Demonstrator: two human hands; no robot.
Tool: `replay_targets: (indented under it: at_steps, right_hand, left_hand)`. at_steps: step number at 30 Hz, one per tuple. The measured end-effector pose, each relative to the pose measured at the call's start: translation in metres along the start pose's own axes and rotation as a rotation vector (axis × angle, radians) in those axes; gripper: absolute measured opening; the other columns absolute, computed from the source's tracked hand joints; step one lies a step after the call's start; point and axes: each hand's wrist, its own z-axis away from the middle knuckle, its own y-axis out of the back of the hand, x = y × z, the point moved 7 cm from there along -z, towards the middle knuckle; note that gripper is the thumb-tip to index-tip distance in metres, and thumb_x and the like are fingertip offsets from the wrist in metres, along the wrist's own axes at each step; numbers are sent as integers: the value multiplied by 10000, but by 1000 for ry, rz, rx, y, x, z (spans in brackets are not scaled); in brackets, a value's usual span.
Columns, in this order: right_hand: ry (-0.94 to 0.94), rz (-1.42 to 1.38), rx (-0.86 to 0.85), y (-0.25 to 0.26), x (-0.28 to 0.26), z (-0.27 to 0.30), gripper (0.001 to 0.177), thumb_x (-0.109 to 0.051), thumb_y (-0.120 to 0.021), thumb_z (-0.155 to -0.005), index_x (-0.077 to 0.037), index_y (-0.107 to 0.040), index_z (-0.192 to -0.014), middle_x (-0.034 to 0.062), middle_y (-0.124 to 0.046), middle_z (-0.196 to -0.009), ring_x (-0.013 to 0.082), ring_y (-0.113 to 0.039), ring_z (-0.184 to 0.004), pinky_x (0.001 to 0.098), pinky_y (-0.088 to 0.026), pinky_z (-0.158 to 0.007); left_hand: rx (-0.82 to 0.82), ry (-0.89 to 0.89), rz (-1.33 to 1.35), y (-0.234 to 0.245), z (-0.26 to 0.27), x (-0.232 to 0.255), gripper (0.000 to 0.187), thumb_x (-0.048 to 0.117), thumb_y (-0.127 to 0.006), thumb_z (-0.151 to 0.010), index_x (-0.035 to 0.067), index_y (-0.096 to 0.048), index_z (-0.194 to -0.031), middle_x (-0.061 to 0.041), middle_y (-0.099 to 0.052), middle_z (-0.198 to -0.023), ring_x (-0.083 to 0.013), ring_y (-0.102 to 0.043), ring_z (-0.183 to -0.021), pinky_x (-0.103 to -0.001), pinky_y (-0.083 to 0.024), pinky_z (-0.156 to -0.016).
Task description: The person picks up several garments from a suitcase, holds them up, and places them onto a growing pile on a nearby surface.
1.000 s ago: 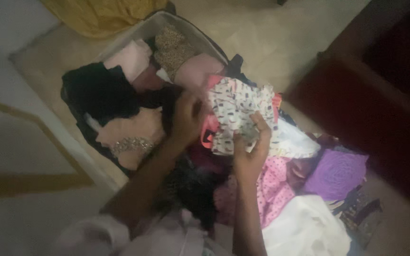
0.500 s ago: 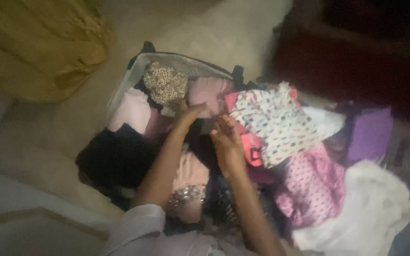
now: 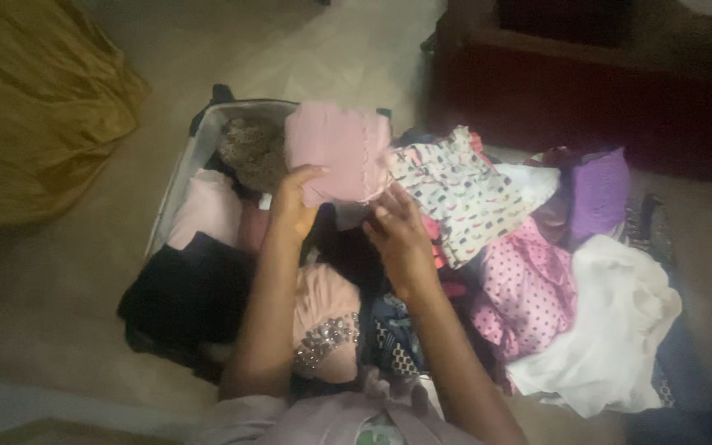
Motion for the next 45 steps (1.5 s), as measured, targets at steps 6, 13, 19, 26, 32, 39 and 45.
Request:
replay_targets:
  at_steps: [6, 13, 19, 26, 32, 39, 45]
  right_hand:
    - [442, 751, -30, 8, -94, 20, 811, -282, -667, -865, -86, -308, -1566, 155, -581, -1376, 273, -628, -1234, 441, -538, -1016]
    - [581, 769, 384, 111, -118, 10, 657, -336, -732, -999, 14, -457, -1483, 191, -543, -1438, 255, -534, -1298, 401, -450, -1065]
    - [306, 1028, 549, 154, -91, 2, 653, -466, -682, -933, -1, -559, -1375, 261, -645, -1154, 375, -611, -1101, 464, -481, -973]
    - [831, 1489, 594, 107, -118, 27, 749, -420, -756, -966, 46, -438, -1458, 338, -374, -1466, 492, -439, -1355, 505, -366, -1128]
    - [1008, 1314, 301, 31, -105, 50, 528, -247, -736, -968, 11, -510, -1370, 260, -512, -1389, 423, -536, -1294, 486, -436, -1102]
    - [628, 1193, -110, -20, -20, 49, 434, -90, -746, -864, -43, -583, -1264, 204, -585, -1240, 415, -569, -1193, 475, -479, -1017]
    - [614, 1208, -153, -1, 36, 37, 820, -105, -754, -749, -5, -404, -1484, 383, -342, -1471, 557, -332, -1398, 557, -322, -1154]
  left_hand:
    - [-190, -246, -98, -126, 49, -7, 629, -196, -656, -703, 135, -658, -1238, -121, -727, -1112, -290, -704, -1046, -460, -575, -916]
    - [-449, -579, -930, -158, 32, -105, 465, -55, -767, -840, 12, -705, -1295, -157, -767, -1172, -259, -764, -1102, -341, -590, -982]
    - [54, -48, -661, -129, 15, -133, 656, 134, -873, -659, -9, -606, -1240, -154, -712, -1137, -303, -713, -975, -387, -532, -745]
    - [-24, -610, -1042, -165, 47, -75, 722, 304, -884, -759, 8, -569, -1337, -145, -665, -1264, -271, -652, -1174, -375, -520, -1002]
    - [172, -754, -1157, -105, 60, -44, 558, 327, -862, -872, 45, -614, -1286, -137, -657, -1230, -259, -644, -1138, -370, -520, -987]
    - [311, -712, -1358, -15, 78, -32, 620, 310, -882, -790, 55, -629, -1296, -161, -675, -1236, -304, -643, -1170, -432, -510, -1036]
    - [529, -768, -1570, 11, 106, -51, 1273, 436, -1000, -597, -117, -285, -1493, -413, -287, -1495, -540, -240, -1415, -586, -191, -1153]
